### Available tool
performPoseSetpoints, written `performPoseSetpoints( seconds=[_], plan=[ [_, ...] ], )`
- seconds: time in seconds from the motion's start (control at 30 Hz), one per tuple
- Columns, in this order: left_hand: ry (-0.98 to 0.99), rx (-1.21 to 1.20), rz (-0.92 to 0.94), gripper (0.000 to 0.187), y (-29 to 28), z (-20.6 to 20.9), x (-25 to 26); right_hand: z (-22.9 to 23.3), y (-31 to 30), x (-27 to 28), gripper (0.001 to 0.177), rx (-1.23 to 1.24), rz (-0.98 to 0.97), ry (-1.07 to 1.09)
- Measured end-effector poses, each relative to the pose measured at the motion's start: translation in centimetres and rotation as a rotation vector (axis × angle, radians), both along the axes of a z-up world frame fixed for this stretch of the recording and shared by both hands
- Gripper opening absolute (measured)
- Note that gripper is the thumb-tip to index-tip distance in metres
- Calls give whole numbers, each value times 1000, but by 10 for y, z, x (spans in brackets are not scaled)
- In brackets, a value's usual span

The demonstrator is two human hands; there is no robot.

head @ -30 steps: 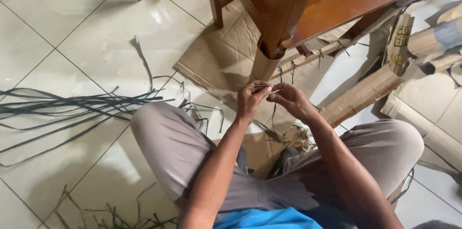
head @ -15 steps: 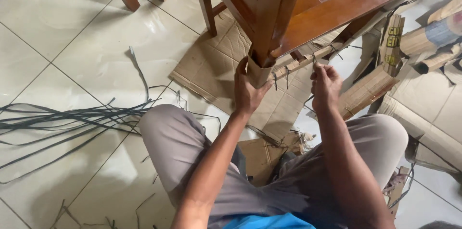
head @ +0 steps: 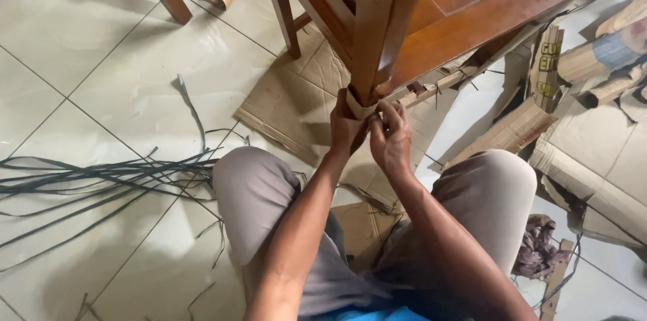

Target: Wrap a wooden chair leg with cardboard and secure it with plastic ties

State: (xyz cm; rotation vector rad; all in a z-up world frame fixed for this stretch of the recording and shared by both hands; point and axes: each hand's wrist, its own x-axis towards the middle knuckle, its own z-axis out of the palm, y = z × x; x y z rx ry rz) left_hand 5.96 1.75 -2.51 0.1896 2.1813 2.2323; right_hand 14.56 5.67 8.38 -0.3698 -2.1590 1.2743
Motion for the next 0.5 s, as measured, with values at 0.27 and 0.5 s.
performPoseSetpoints(
  seconds=[0.27, 0.5],
  plan=[
    [-396, 569, -142, 24, -19, 19, -7, 37, -8, -6, 40, 44, 99, -64],
    [-664, 1077, -256, 41, -9, -57, -39, 36, -12, -12, 47, 113, 8, -179]
  ],
)
